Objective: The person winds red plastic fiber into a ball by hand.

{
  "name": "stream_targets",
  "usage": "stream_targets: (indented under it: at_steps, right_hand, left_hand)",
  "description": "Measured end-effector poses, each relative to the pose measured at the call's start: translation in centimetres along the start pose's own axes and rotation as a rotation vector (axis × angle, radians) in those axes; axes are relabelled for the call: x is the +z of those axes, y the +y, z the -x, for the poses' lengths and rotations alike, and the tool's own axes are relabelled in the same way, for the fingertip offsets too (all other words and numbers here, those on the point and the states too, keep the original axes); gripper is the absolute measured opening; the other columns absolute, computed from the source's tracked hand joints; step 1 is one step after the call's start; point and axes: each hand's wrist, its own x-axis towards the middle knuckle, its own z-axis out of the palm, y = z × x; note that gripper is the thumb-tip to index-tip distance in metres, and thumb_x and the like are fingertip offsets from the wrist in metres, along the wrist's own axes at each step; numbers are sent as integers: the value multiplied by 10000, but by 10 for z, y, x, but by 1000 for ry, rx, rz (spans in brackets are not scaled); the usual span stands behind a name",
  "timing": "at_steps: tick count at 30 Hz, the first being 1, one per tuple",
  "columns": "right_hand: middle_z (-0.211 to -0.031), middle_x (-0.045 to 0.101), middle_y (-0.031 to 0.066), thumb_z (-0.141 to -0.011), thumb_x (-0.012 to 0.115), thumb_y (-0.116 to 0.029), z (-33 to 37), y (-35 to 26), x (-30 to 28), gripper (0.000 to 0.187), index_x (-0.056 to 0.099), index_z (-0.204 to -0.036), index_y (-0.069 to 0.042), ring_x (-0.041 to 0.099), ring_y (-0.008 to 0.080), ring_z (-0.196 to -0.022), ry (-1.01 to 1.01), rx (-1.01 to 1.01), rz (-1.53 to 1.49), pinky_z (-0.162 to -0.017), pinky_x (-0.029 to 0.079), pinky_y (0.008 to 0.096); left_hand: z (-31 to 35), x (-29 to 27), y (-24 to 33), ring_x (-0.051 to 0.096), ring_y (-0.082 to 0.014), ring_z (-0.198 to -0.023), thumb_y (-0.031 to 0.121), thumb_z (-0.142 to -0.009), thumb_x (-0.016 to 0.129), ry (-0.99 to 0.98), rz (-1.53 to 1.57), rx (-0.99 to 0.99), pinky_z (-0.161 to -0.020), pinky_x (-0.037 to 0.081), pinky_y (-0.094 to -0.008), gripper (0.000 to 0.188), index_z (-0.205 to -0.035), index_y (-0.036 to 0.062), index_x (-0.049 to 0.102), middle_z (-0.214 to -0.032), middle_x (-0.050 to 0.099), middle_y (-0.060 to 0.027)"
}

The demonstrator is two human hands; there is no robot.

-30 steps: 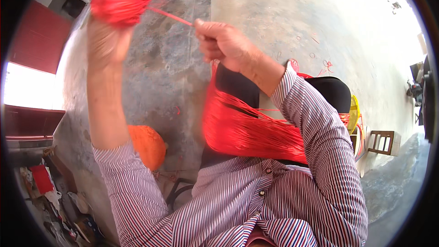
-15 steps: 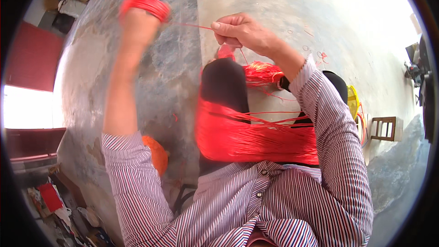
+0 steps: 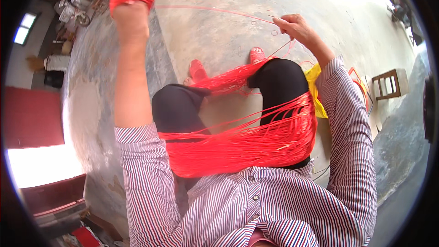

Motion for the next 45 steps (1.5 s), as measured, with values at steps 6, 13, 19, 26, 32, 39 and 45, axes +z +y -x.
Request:
stream_targets:
  at_steps: [6,13,19,26,32,39,45]
  right_hand:
    - [-625,475,-61,-884,661,-311,54,-4,-92,261,626,-744,-94,415,41,-527,270,-76,-420,-460,323,216]
    - [-645,427,-70,-935,580,-267,77,13,-139,216,585,-812,-89,375,37,-548,425,-323,-646,-502,316,218]
    - [-641,465,-68,-917,599,-294,136,80,-74,250,609,-770,-91,412,41,-548,59,49,-637,-516,359,217]
    - [-607,407,-79,-934,590,-254,190,-13,-138,278,523,-708,-107,342,15,-500,463,146,-443,-441,303,206]
    - [-598,347,-101,-954,549,-180,218,-17,-190,159,611,-864,-65,280,3,-501,724,-211,-535,-447,211,193]
    - [-584,377,-90,-932,599,-274,226,-53,-93,302,518,-726,-69,296,4,-481,62,-84,-606,-429,210,195]
    - [-594,384,-94,-936,565,-211,154,-89,-83,200,542,-825,-47,298,1,-483,139,-357,-1036,-421,218,197]
  left_hand:
    - [82,53,-54,615,-302,-668,107,-700,662,-769,-1232,36,-686,499,-387,122,-795,31,665,-717,658,-125]
    - [184,189,81,630,-200,-963,132,-746,769,-1777,153,-380,-832,504,-320,474,-1167,13,589,-1124,640,-144]
    - [118,204,104,460,-350,-1232,158,-838,620,-793,1170,-892,-1038,413,-486,290,-1085,24,548,-1234,526,-190]
    - [120,167,38,317,-419,-1349,241,-887,616,-272,690,-774,-1085,346,-565,373,-1140,-9,505,-1387,387,-237]
    - [148,185,83,364,-403,-1320,185,-859,666,-744,1196,-629,-1082,354,-575,349,-1126,12,522,-1384,373,-229]
    - [102,134,55,605,-232,-945,207,-843,684,-540,-177,-161,-830,497,-410,245,-1014,55,598,-994,637,-83]
    - [190,108,115,617,-292,-944,192,-767,722,-1711,-566,-253,-782,490,-399,413,-1103,13,563,-1006,623,-172]
